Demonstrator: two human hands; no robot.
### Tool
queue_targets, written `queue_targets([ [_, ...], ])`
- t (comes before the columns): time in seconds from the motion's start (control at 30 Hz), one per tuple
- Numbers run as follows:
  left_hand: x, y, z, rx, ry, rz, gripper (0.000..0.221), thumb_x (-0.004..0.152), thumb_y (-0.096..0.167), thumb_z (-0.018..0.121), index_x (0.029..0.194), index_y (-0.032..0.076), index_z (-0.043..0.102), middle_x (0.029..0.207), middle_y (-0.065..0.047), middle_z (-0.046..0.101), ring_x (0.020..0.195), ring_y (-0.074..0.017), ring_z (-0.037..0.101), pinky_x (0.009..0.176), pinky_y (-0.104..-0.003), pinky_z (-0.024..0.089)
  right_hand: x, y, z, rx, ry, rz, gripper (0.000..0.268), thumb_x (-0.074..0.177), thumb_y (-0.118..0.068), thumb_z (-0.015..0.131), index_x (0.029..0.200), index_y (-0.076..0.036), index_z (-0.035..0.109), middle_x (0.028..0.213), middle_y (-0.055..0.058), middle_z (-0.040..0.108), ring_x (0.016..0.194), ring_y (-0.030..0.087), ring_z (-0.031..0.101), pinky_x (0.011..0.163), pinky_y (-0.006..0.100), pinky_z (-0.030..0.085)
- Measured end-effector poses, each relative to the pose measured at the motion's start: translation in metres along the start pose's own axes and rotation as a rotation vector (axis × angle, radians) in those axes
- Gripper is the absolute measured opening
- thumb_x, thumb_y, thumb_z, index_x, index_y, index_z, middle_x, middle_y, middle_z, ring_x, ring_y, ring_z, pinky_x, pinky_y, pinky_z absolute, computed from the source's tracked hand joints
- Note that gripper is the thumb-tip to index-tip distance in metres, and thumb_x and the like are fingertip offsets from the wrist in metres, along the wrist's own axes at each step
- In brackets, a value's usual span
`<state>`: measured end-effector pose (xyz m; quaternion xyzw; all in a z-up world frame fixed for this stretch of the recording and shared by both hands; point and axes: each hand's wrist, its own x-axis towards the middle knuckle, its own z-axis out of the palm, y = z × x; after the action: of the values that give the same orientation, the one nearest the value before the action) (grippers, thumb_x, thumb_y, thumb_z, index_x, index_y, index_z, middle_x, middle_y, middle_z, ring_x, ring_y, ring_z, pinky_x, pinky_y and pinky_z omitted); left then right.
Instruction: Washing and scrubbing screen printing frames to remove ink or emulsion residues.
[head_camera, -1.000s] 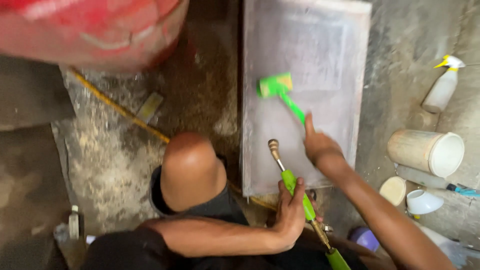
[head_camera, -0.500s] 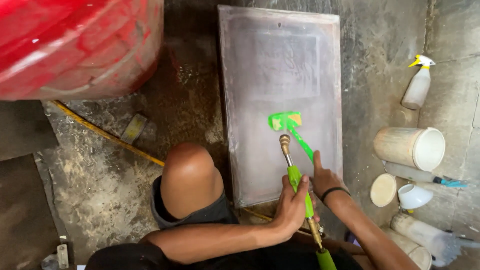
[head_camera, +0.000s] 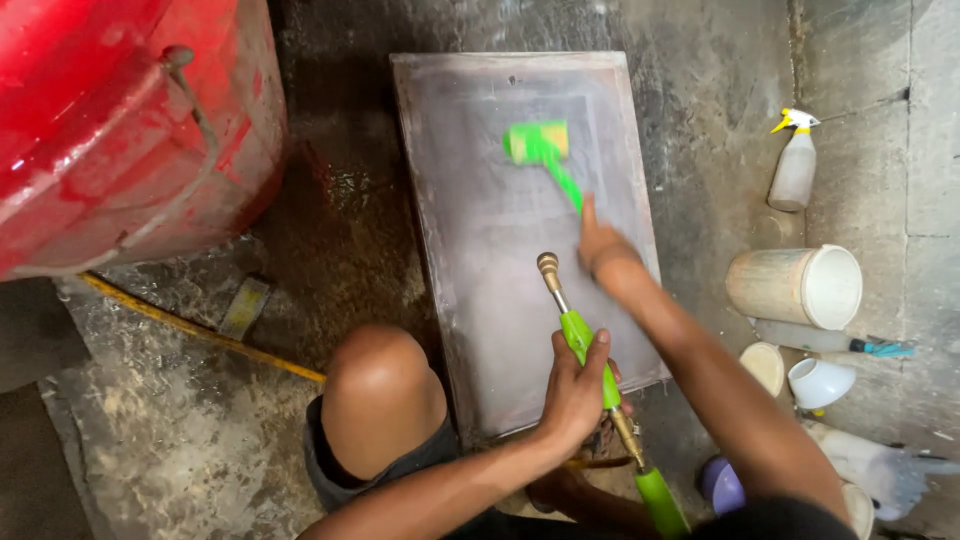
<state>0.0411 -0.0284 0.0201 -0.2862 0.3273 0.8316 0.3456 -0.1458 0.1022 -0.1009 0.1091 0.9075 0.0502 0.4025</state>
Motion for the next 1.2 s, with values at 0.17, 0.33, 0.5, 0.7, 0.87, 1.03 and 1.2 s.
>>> queue_targets([
  [0.17, 0.005, 0.0, 0.008, -0.107, -0.055, -0.048, 0.038, 0.106, 0.04, 0.058, 0.114, 0.011, 0.034, 0.075, -0.011, 0.052, 0.041, -0.0211, 0.05, 0.04, -0.034, 0.051, -0.103, 0.059, 0.038, -0.023, -0.249, 0.103, 0.092, 0.096, -0.021, 0.042, 0.164, -0.033, -0.019, 0.118, 0.031, 0.064, 0.104, 0.046, 0.067, 0.087, 0.052, 0.051],
  [0.33, 0.013, -0.006, 0.004, -0.056, -0.082, -0.033, 0.031, 0.108, 0.035, 0.055, 0.113, 0.012, 0.034, 0.075, -0.01, 0.053, 0.041, -0.0238, 0.053, 0.041, -0.036, 0.052, -0.059, 0.063, 0.022, -0.077, -0.182, 0.111, 0.096, 0.094, -0.02, 0.054, 0.166, -0.027, -0.009, 0.114, 0.029, 0.069, 0.106, 0.046, 0.069, 0.088, 0.054, 0.053],
  [0.5, 0.017, 0.004, -0.002, -0.016, -0.044, -0.002, 0.036, 0.105, 0.04, 0.055, 0.113, 0.012, 0.035, 0.079, -0.01, 0.055, 0.045, -0.0254, 0.054, 0.044, -0.037, 0.054, 0.103, 0.013, -0.048, -0.066, 0.069, 0.012, 0.096, 0.091, -0.007, 0.051, 0.165, -0.017, -0.009, 0.129, 0.034, 0.061, 0.118, 0.048, 0.063, 0.1, 0.054, 0.05],
  [0.7, 0.028, -0.005, -0.005, -0.054, -0.09, 0.188, 0.038, 0.112, 0.034, 0.049, 0.12, 0.0, 0.036, 0.077, -0.014, 0.061, 0.046, -0.0237, 0.066, 0.043, -0.033, 0.06, 0.052, 0.063, -0.04, -0.192, 0.161, -0.019, 0.1, 0.089, -0.031, 0.079, 0.156, -0.012, 0.008, 0.129, 0.032, 0.065, 0.125, 0.046, 0.063, 0.1, 0.056, 0.055],
  [0.87, 0.031, -0.014, -0.005, -0.054, -0.147, 0.134, 0.04, 0.111, 0.035, 0.052, 0.123, 0.001, 0.034, 0.077, -0.014, 0.062, 0.044, -0.0225, 0.066, 0.042, -0.032, 0.062, -0.058, 0.158, 0.046, -0.223, -0.126, 0.119, 0.1, 0.094, -0.032, 0.072, 0.16, -0.021, -0.003, 0.127, 0.027, 0.07, 0.125, 0.042, 0.066, 0.106, 0.051, 0.055],
  [1.03, 0.042, -0.016, -0.004, -0.02, -0.134, 0.106, 0.04, 0.11, 0.038, 0.054, 0.121, 0.004, 0.036, 0.075, -0.015, 0.063, 0.043, -0.0233, 0.065, 0.036, -0.031, 0.057, -0.02, 0.147, 0.019, -0.205, -0.05, 0.043, 0.091, 0.093, -0.023, 0.072, 0.156, -0.015, 0.007, 0.122, 0.031, 0.07, 0.122, 0.045, 0.067, 0.105, 0.053, 0.056],
  [1.2, 0.027, 0.008, 0.005, 0.001, -0.043, 0.004, 0.036, 0.105, 0.042, 0.056, 0.111, 0.012, 0.037, 0.073, -0.01, 0.054, 0.041, -0.0242, 0.052, 0.04, -0.036, 0.049, 0.129, 0.075, -0.052, -0.148, 0.132, 0.024, 0.097, 0.087, -0.017, 0.076, 0.156, -0.011, 0.008, 0.122, 0.035, 0.065, 0.113, 0.05, 0.066, 0.094, 0.056, 0.053],
])
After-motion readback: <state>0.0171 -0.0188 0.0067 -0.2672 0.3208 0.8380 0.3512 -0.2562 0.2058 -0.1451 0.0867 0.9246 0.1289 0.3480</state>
